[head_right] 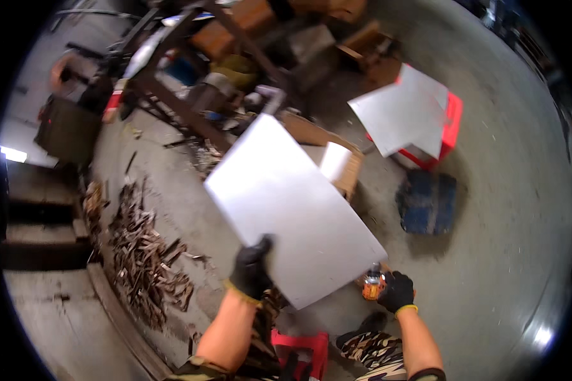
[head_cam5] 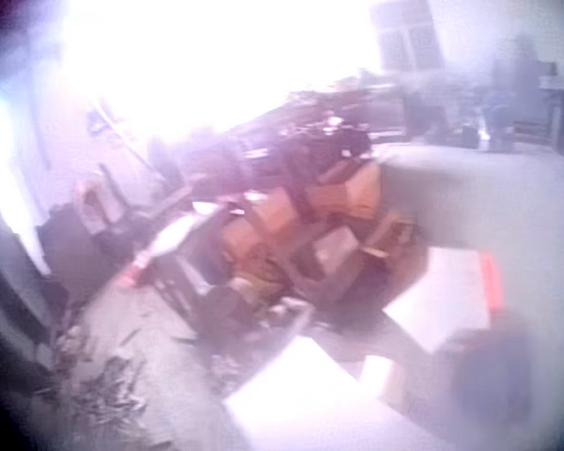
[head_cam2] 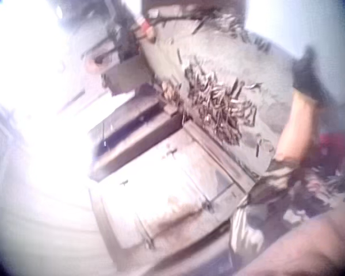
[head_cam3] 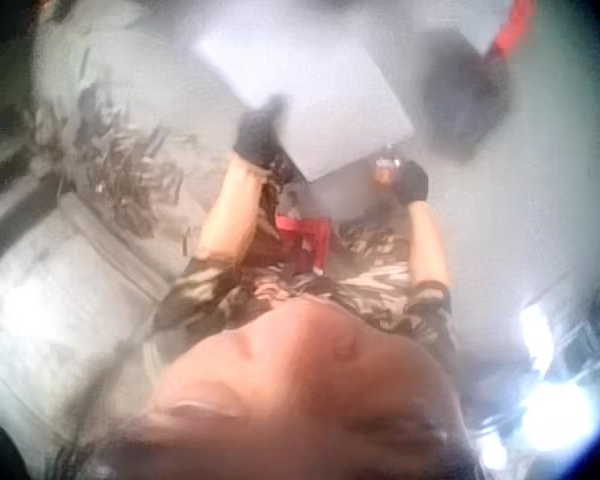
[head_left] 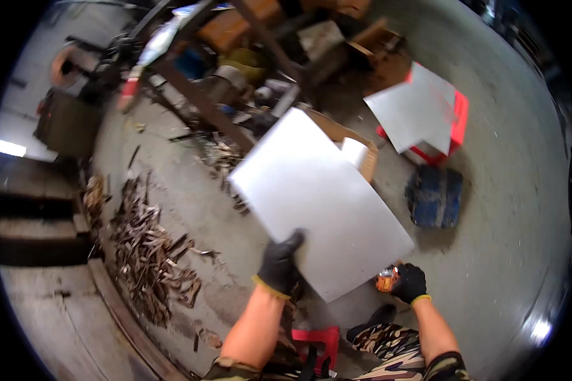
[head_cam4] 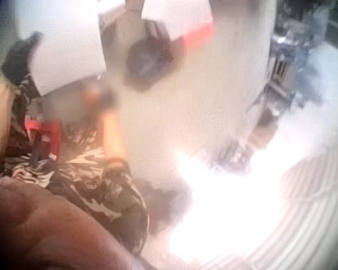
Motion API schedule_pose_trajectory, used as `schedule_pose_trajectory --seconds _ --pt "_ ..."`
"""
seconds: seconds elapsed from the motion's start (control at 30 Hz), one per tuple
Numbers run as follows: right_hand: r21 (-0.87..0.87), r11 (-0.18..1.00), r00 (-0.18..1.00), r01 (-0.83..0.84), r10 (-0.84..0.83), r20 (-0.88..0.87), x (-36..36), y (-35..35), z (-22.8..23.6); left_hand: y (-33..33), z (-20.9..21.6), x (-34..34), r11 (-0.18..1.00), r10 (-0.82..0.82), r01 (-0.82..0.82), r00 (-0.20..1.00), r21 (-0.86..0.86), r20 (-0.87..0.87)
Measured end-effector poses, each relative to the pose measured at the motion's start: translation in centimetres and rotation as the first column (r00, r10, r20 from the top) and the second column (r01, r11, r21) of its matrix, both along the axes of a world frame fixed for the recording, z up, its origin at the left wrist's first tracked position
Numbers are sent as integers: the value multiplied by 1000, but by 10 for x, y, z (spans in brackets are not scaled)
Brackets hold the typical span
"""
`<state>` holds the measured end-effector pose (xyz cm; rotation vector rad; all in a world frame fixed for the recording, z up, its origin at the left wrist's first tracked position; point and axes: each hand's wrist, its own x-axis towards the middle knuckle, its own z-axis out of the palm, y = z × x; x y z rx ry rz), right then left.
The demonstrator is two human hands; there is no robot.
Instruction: The person sits on the floor and uses a cordless drill to make holes in a rectangular metal sheet. They repeatedly reposition the sheet and drill at different locations, then inspect the finished holes.
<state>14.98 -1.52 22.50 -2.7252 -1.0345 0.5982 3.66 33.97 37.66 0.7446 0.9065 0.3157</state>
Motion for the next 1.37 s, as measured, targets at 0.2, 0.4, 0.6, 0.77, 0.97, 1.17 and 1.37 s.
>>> schedule_pose_trajectory --seconds 0.2,0.4,0.6,0.77,0.97,1.17,1.37 --pt "-48 661 248 749 -347 -904 57 13 165 -53 -4 -49 956 -128 139 990 -259 56" --pt "-67 877 438 476 -302 -847 51 -11 297 -127 122 -48 870 -235 200 972 -451 -22" --pt "310 809 375 500 121 -919 41 12 420 -132 251 -43 966 -242 245 969 -85 46" --pt "205 803 183 559 121 -976 51 -4 455 -153 317 -40 970 -216 223 973 -101 78" --pt "94 822 56 562 76 -996 43 -15 480 -165 345 -47 965 -218 222 975 -143 43" --pt "73 856 178 511 -23 -984 47 -18 500 -158 327 -37 912 -300 329 942 -247 149" --pt "84 838 204 539 -34 -978 59 -37 488 -181 310 -21 930 -261 292 953 -226 156"
